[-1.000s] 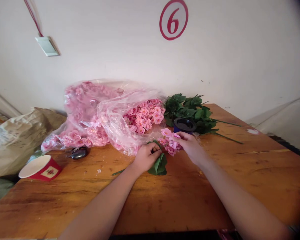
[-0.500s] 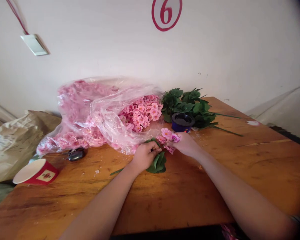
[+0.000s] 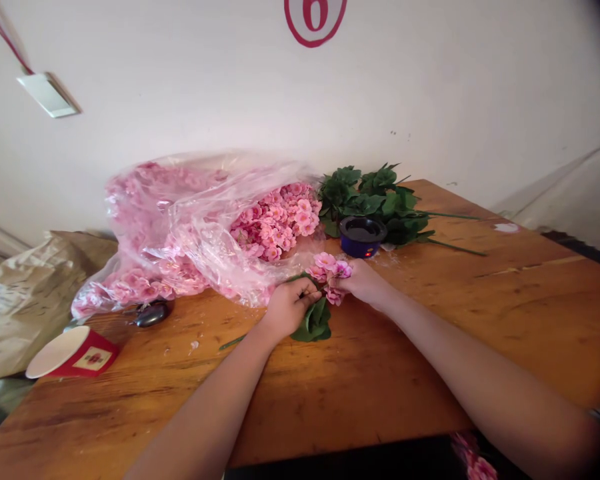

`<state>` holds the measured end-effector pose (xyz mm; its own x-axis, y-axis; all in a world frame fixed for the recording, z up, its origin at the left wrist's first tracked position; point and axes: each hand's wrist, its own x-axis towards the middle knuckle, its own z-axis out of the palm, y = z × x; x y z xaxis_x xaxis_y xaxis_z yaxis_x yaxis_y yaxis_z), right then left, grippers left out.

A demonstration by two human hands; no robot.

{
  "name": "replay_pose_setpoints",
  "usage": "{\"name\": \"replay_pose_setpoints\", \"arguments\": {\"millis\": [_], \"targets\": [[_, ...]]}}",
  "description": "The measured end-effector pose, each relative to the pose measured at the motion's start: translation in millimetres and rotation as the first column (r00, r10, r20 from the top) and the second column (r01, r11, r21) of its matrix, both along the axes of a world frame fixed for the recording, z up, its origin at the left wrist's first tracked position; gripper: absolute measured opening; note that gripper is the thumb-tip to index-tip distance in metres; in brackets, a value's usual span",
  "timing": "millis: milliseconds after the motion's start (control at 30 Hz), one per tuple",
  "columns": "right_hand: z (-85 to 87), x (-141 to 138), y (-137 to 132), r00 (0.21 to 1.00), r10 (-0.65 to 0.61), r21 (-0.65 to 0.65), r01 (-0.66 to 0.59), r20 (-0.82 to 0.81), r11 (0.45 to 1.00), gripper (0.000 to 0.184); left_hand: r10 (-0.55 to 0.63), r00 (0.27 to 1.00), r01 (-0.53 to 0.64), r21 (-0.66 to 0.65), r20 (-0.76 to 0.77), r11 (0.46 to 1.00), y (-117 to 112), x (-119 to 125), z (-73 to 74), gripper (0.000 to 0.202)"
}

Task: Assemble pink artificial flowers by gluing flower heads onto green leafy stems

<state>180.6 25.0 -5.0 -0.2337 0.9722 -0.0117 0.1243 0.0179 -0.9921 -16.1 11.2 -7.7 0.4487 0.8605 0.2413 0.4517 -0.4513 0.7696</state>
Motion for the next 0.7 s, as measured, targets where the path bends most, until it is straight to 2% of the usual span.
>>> {"name": "replay_pose_setpoints", "arguments": {"millis": [133,300,367,400,433,500,567,633,700], "targets": [[-3.8,-1,1,0.999,0.036,-0.026,-0.036,-0.025,0.999,0.018,-0.015,1.0,0.015,0.005,-0.008,1.0,1,-1,-1.3,0.019],[4.3,-3,-3,0.995,0.099,0.023,-0.099,-0.002,0.995,0.021,-0.014,0.999,0.015,-0.022,0.036,1.0,0,0,-1.3,0.019],[10.0,-3,-5,0.998,0.061,0.054,-0.062,0.016,0.997,0.021,0.007,0.993,0.0,-0.065,0.12,0.998,0,0,0.9,0.02],[13.3,-2,-6,0.999,0.004,0.089,-0.007,0.034,0.996,0.021,0.021,0.985,-0.004,-0.1,0.172,0.995,0,1,2.8,0.021],[16.8,-1,-7,0.996,-0.073,0.144,0.066,0.047,0.987,0.025,0.037,0.973,-0.004,-0.142,0.23,0.99,1,0,5.1,0.022],[23.9,2,-8,0.973,-0.228,0.277,0.215,0.015,0.936,0.039,0.088,0.93,0.005,-0.252,0.358,0.968,2,-1,11.6,0.025],[30.0,5,-10,0.948,-0.306,0.358,0.317,-0.088,0.878,0.048,0.183,0.858,0.01,-0.371,0.48,0.929,2,-4,20.4,0.027],[34.0,5,-12,0.942,-0.28,0.342,0.33,-0.186,0.88,0.048,0.278,0.783,0.021,-0.47,0.557,0.882,0,-8,30.1,0.029],[35.7,2,-15,0.96,-0.168,0.275,0.227,-0.223,0.934,0.041,0.316,0.765,0.019,-0.511,0.561,0.859,-4,-10,38.4,0.032]]}}
